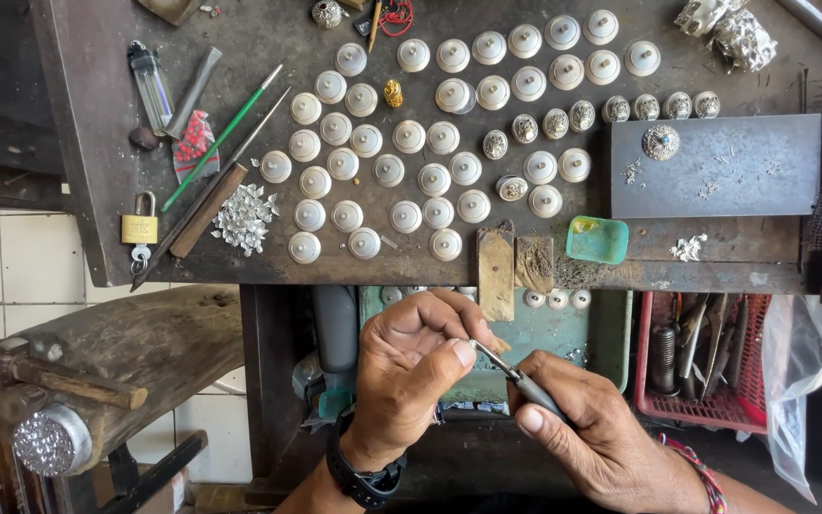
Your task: Attaching small silver rings and decorative components to jewelry bases using needle-nose pliers at a workbench.
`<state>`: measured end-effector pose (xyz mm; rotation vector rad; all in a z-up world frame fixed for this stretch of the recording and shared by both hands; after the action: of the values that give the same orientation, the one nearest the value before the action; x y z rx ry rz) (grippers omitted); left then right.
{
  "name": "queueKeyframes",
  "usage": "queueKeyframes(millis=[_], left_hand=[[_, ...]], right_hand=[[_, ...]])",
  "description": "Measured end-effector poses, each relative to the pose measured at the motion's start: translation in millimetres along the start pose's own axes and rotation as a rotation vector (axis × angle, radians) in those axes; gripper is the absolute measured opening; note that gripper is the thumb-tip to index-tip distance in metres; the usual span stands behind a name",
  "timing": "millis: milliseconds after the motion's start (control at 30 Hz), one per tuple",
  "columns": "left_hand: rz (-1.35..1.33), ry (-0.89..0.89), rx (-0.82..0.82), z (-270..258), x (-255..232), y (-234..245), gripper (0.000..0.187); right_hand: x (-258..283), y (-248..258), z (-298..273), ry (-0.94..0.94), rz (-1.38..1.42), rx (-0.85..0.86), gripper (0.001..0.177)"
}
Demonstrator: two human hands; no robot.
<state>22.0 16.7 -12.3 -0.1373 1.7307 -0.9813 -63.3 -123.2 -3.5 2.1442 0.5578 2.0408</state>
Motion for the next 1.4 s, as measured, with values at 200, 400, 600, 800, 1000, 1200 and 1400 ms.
queueKeyframes(millis=[200, 400, 600, 800, 1000, 1200, 1400], left_hand=[[0.014, -0.003, 0.001, -0.2, 0.0, 0.4, 0.004], [0.035, -0.013, 0.003, -0.2, -2.1, -1.3, 0.005], [0.031, -0.019, 0.006, -1.1, -2.2, -2.7, 0.005], [0.077, -0.006, 0.034, -1.5, -0.3, -3.0, 0.005], [0.222, 0.177, 0.153, -5.8, 8.4, -10.5, 0.006], [0.275, 0.239, 0.207, -6.9, 17.7, -12.9, 0.005], [0.294, 0.219, 0.169, -5.3, 18.5, -15.4, 0.007]], right_hand=[[-6.0, -1.7, -3.1, 0.022, -0.080, -0.022, 0.032], [-12.3, -4.0, -6.7, 0.041, -0.158, -0.049, 0.029], [-15.3, -7.6, -10.0, 0.064, -0.165, -0.089, 0.031], [-4.7, -0.7, -7.4, 0.154, -0.195, -0.255, 0.024], [1.0, 8.4, -11.3, 0.378, -0.423, -0.529, 0.032], [-2.2, 8.6, -10.3, 0.405, -0.362, -0.515, 0.038], [-12.4, 8.0, -14.2, 0.432, -0.319, -0.502, 0.037]])
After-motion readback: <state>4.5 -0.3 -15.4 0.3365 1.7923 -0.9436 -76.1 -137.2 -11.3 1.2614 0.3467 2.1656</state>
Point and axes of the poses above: each hand's wrist, its own z-axis towards the middle knuckle, its own y-axis out of the back of the hand, x = y × z, the point moved 1 cm from there along z, towards the middle knuckle, and after that the axes turned 10 degrees about -z, right-handed, at the moved point
